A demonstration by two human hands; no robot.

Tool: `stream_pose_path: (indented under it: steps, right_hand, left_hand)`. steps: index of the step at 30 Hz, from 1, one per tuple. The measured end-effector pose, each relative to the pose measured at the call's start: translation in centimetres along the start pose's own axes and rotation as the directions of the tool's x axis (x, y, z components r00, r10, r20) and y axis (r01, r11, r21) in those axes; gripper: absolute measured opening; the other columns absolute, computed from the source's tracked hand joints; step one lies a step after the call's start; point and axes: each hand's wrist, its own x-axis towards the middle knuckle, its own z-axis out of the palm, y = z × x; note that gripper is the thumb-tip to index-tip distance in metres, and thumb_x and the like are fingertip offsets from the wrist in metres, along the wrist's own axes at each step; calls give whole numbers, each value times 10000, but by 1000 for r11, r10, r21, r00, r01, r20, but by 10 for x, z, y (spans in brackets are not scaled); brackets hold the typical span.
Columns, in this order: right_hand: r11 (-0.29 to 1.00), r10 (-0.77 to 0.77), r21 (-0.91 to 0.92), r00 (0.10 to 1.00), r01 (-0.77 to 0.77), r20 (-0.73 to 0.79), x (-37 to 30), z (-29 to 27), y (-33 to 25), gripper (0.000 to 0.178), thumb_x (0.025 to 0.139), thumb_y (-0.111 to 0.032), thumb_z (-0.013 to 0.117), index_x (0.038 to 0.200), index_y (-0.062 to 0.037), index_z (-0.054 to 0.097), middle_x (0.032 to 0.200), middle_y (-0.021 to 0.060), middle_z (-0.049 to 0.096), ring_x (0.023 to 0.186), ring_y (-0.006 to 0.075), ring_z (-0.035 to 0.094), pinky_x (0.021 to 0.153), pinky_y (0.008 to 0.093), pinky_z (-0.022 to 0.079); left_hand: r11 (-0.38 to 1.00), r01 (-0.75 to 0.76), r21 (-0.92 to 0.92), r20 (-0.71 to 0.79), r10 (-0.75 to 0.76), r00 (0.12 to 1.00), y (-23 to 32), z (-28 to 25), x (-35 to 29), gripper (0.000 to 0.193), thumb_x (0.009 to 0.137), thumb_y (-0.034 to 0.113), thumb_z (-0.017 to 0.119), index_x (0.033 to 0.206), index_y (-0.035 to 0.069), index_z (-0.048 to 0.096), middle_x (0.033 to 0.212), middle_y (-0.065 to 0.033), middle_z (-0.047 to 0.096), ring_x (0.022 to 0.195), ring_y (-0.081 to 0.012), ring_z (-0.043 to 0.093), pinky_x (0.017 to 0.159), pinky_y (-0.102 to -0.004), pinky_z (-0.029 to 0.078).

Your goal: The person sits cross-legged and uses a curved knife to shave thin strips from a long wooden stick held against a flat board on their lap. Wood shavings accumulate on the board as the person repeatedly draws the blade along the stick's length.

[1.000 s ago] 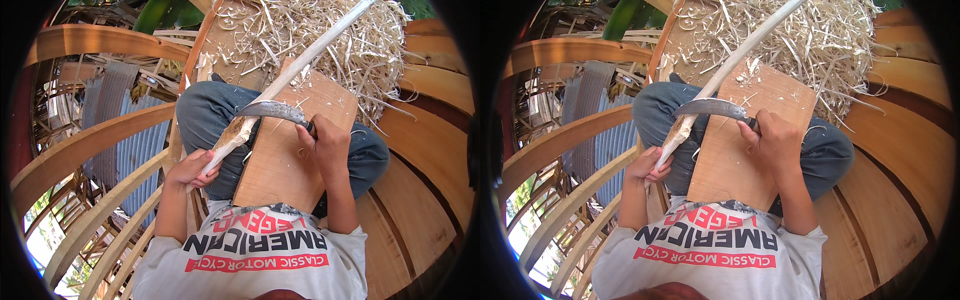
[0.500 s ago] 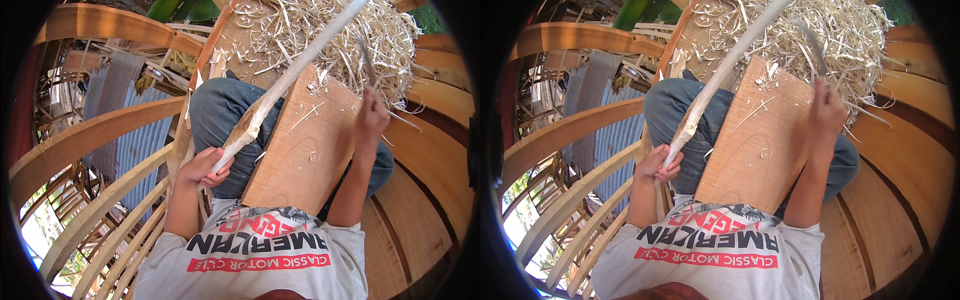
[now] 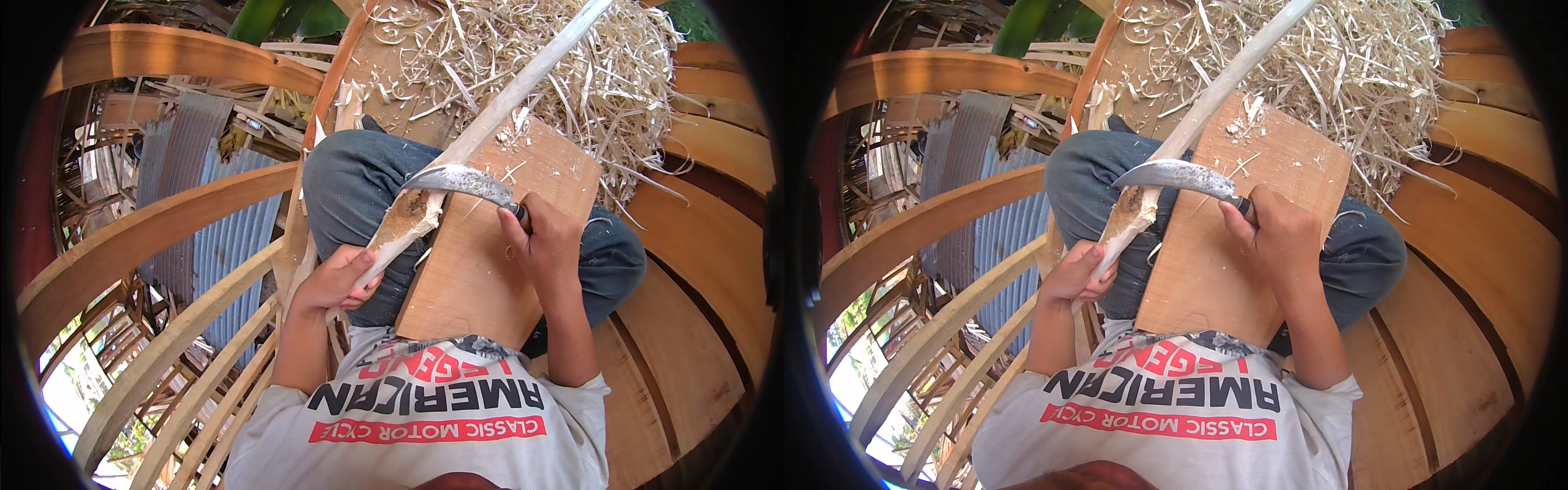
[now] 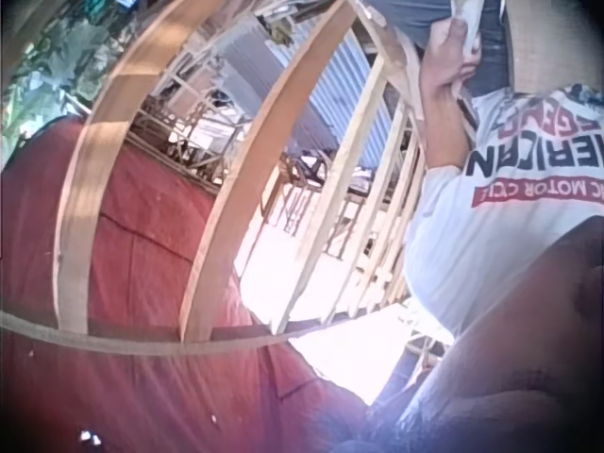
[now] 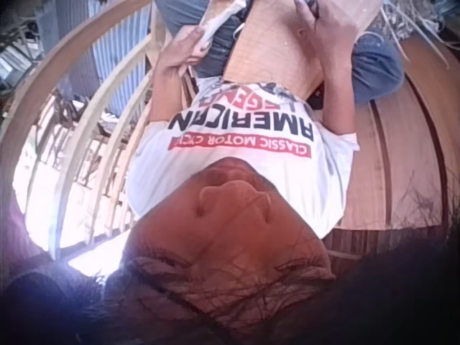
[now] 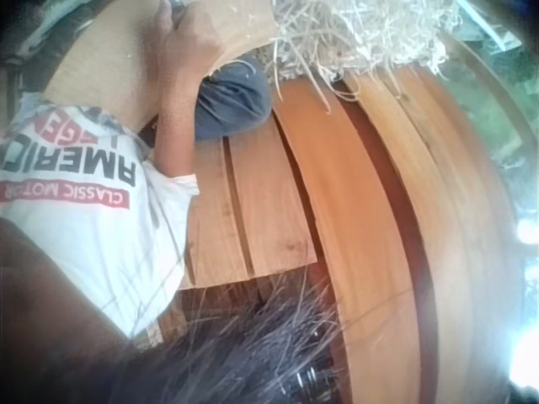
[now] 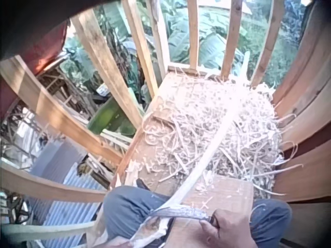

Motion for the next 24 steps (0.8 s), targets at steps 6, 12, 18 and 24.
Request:
stream_pose_path:
  steps: [6,12,18,24]
  right_hand:
    - [988,-67,-150,987,44,-149,24,-7,23,378,808,-325,693,653,-59,474,530,78,500,481,258,524,466,368,404]
    - [964,260,49,894,-261,-365,42,-19,62,374,902,-312,594,704,-5,511,513,85,457,451,218,419,455,351,339]
    - [997,71,18,980,-69,-185,11,-26,35,310,853,-251,655,695,-28,508,503,106,441,413,232,418,433,345,345]
    - [997,22,-76,1000,-23,-7,5,-6,11,360,779,-300,724,652,-60,486,525,70,517,448,246,524,449,352,408]
  left_hand:
    - [999,-16,40,-27,17,999,3,3,1,512,962,494,421,721,45,469,489,33,392,371,-25,324,338,-187,265]
    - [1000,-1,29,-32,2,999,1,2,-3,485,971,466,422,736,45,473,492,36,388,372,-24,323,341,-186,264]
    - [999,34,27,-50,-32,998,1,4,0,464,972,452,431,769,38,481,499,40,386,380,-21,325,348,-184,267]
    - [995,2,98,-116,9,993,-1,12,1,450,968,440,454,777,34,492,518,46,391,400,-21,320,364,-182,267]
